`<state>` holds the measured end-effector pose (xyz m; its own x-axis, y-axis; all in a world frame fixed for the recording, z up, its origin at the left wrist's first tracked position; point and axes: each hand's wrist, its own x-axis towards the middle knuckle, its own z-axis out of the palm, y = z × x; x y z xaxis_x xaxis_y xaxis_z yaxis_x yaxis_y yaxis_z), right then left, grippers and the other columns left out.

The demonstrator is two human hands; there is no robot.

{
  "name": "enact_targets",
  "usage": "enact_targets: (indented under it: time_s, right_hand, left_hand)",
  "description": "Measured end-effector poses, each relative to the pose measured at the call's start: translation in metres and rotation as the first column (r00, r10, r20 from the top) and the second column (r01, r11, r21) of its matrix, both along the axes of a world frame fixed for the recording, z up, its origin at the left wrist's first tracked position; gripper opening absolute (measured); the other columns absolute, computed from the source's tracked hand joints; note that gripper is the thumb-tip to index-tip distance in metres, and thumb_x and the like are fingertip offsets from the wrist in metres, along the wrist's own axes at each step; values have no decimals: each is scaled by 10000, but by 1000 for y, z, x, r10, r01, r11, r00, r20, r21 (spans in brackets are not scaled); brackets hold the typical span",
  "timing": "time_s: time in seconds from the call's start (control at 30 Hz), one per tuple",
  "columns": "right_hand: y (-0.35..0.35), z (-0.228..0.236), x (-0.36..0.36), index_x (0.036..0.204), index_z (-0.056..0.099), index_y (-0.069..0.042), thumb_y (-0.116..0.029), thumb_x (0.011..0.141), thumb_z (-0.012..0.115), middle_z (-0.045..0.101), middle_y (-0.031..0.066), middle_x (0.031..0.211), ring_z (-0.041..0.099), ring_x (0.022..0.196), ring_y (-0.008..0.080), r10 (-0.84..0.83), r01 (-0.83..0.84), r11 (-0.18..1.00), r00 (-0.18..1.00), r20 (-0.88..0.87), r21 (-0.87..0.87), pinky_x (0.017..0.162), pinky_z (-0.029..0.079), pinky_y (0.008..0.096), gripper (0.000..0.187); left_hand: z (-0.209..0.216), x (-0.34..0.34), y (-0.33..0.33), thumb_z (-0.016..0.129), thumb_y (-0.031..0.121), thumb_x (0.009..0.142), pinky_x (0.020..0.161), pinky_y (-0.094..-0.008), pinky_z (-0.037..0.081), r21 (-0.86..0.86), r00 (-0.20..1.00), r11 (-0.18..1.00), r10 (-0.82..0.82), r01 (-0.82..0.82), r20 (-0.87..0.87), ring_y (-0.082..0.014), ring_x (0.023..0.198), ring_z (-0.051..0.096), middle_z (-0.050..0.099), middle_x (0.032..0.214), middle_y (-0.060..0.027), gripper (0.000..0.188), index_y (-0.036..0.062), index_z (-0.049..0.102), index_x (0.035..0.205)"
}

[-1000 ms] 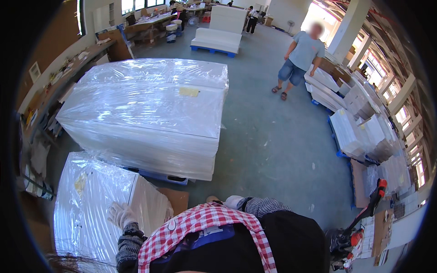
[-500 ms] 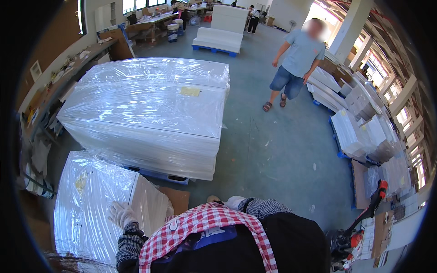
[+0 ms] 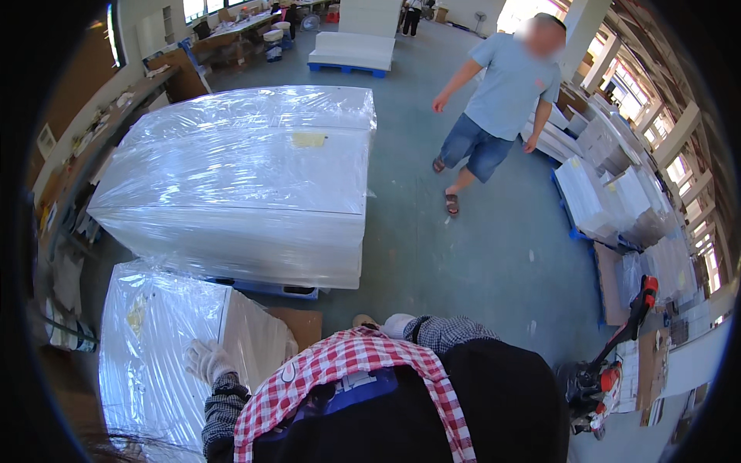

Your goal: Wrapping white furniture components with plastic stretch film.

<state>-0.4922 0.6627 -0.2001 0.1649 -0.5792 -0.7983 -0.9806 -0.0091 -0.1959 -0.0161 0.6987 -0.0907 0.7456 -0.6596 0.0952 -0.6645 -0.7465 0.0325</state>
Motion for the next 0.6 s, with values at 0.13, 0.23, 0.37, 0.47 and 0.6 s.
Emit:
enact_targets:
  time_s: [0.13,0.23,0.37,0.47,0.6]
  right_hand:
    - [0,52,11,1170,698,-68,-513,956,454,665,217,1194,611,1154,371,-120,120,993,993,-11,-13,981,460,426,551]
    - [-2,59,11,1173,695,-53,-562,959,437,659,224,1208,606,1163,374,-138,138,990,990,-7,7,980,457,423,610]
    - [-3,50,12,1178,694,-58,-579,963,424,661,212,1216,605,1172,365,-133,133,991,991,3,20,982,455,424,626]
    - [1,46,11,1186,691,-59,-583,967,411,664,205,1216,604,1177,360,-135,135,991,991,-12,8,989,452,426,633]
    - [5,38,9,1193,689,-61,-549,970,416,668,196,1212,610,1175,351,-152,152,988,988,-15,11,989,454,425,602]
  left_hand:
    - [1,-1,-2,438,365,979,1093,-469,300,15,999,999,-50,50,20,-294,1257,473,543,1328,-120,429,105,533,1307]
    - [-5,3,0,436,379,986,1078,-478,307,10,999,999,-31,31,33,-298,1229,479,545,1312,-117,430,111,528,1309]
    - [-5,0,-2,436,398,994,1095,-478,301,5,998,999,-35,35,55,-302,1252,466,529,1337,-116,442,114,517,1324]
    - [-2,-3,-3,428,409,1005,1124,-477,289,14,999,1000,-21,21,42,-305,1289,448,511,1368,-115,453,117,502,1343]
    - [8,-6,-4,412,423,1015,1149,-484,272,72,1000,997,3,-2,-14,-313,1336,421,488,1411,-121,472,123,485,1372]
